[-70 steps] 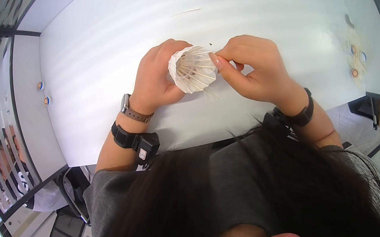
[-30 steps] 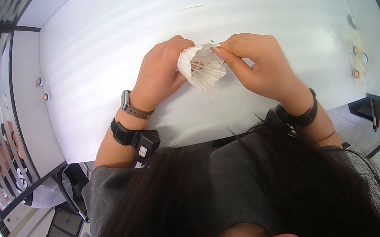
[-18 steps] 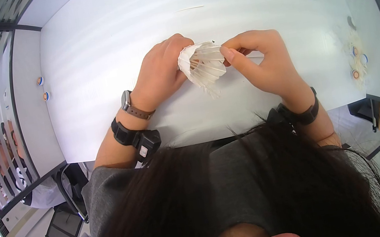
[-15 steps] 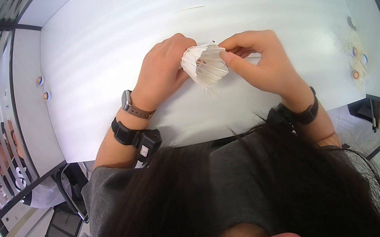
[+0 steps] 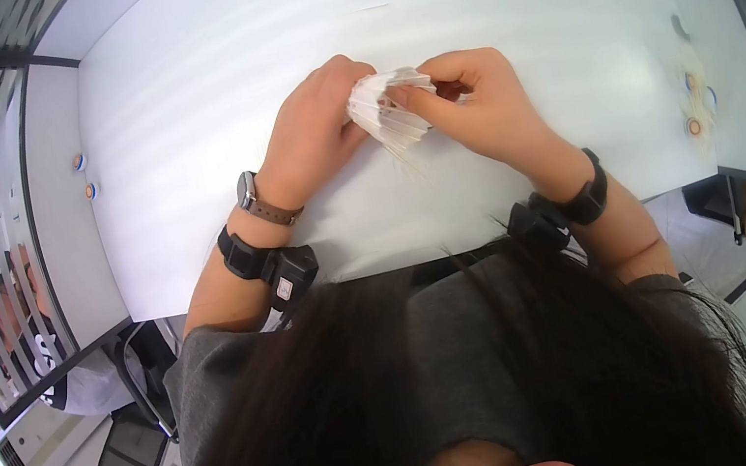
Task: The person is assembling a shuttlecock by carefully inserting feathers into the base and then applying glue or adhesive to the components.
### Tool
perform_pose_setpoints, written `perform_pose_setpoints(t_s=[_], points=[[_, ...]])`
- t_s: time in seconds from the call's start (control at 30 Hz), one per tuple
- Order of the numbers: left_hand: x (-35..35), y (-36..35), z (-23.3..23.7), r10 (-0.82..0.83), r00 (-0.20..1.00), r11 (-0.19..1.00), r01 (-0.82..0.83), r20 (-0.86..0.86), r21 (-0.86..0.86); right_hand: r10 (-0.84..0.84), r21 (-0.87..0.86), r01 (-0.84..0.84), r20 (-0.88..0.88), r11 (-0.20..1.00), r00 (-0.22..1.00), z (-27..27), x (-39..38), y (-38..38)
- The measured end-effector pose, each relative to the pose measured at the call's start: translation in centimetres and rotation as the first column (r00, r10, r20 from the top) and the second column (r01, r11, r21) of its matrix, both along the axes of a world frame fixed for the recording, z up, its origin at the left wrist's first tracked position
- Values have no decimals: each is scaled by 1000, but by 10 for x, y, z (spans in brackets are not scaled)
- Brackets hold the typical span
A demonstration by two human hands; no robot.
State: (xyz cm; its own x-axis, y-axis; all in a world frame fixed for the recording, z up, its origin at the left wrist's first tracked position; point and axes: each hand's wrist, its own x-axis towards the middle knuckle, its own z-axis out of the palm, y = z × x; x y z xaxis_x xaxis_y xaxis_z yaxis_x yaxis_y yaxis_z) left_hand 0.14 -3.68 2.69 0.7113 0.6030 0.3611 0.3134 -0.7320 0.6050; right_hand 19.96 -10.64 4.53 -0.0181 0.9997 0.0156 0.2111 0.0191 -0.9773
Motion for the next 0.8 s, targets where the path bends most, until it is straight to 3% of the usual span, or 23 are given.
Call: perform_pose_setpoints(t_s=[0.33,0.8], points=[[-2,-4,-4,14,1000,994,-16,-24,-110,-36,115,36,-1,993,999,-10,-5,1],[-4,-4,-7,-16,999,999,14,-40,-42,-24,100,15,86,995,996,-11,-5,1]])
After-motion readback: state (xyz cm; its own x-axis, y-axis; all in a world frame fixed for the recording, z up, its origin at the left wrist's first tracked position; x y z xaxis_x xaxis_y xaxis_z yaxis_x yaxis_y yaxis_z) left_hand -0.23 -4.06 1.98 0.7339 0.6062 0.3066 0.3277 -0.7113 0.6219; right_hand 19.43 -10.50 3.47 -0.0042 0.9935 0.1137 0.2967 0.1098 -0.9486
